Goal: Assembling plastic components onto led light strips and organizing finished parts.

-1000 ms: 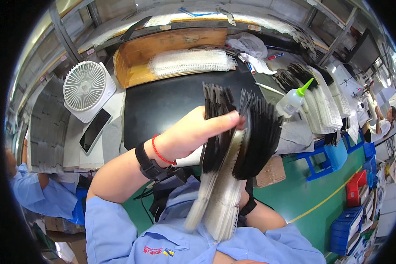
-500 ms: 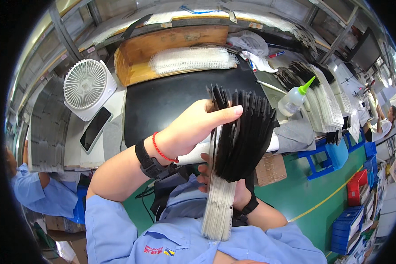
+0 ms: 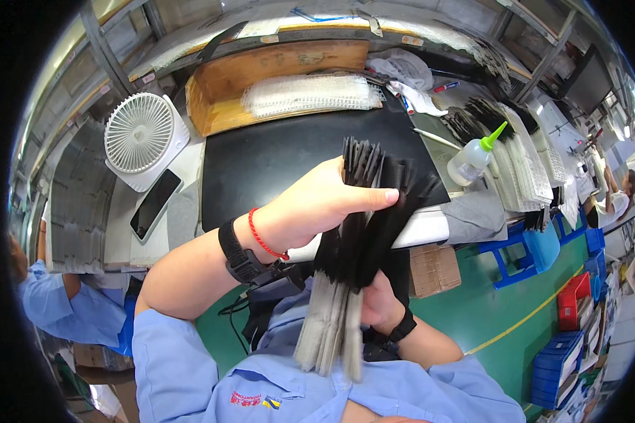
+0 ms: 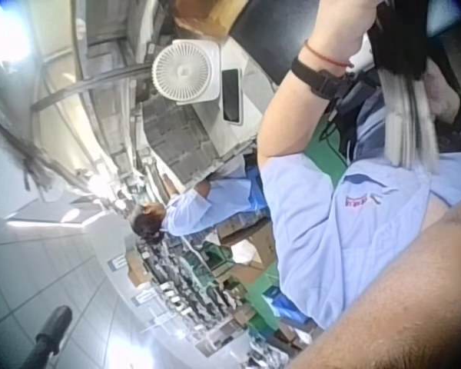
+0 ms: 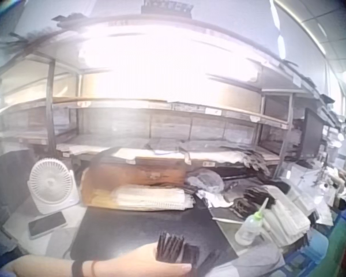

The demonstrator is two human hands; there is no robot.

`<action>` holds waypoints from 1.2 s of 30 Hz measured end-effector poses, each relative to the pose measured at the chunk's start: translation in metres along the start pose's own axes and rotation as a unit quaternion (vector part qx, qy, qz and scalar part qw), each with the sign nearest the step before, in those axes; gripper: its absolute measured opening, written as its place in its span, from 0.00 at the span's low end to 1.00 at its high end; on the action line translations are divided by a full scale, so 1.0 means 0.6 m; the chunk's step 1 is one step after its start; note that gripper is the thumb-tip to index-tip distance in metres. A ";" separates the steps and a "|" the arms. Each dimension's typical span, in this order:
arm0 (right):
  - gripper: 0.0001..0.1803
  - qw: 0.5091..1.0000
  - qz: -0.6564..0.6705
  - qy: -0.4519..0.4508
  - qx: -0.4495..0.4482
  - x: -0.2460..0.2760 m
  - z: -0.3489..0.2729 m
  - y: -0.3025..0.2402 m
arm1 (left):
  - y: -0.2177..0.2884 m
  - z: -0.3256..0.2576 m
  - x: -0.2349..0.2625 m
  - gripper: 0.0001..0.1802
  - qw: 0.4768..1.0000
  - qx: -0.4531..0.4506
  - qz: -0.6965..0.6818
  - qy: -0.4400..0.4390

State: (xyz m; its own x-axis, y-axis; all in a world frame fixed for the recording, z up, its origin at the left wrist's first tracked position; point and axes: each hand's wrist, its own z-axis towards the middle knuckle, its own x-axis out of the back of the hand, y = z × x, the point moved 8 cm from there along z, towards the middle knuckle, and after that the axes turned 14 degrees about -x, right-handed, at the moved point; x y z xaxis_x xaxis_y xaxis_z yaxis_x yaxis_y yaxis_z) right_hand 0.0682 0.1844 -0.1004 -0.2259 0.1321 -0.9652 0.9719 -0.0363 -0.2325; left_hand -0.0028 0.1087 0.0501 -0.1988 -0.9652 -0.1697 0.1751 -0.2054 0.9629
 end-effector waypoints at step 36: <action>0.24 0.986 0.033 -0.080 0.145 -0.049 -0.069 -0.156 | -0.038 -0.086 0.399 0.27 0.688 0.139 0.710 0.066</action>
State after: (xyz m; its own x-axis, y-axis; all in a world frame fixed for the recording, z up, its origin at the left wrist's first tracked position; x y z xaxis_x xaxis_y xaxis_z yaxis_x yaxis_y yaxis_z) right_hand -0.0136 0.2251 -0.0455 -0.1938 -0.0377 -0.9803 0.9301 -0.3250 -0.1713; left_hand -0.0048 -0.1258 -0.0233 0.0744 -0.1720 0.9823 -0.0914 0.9797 0.1785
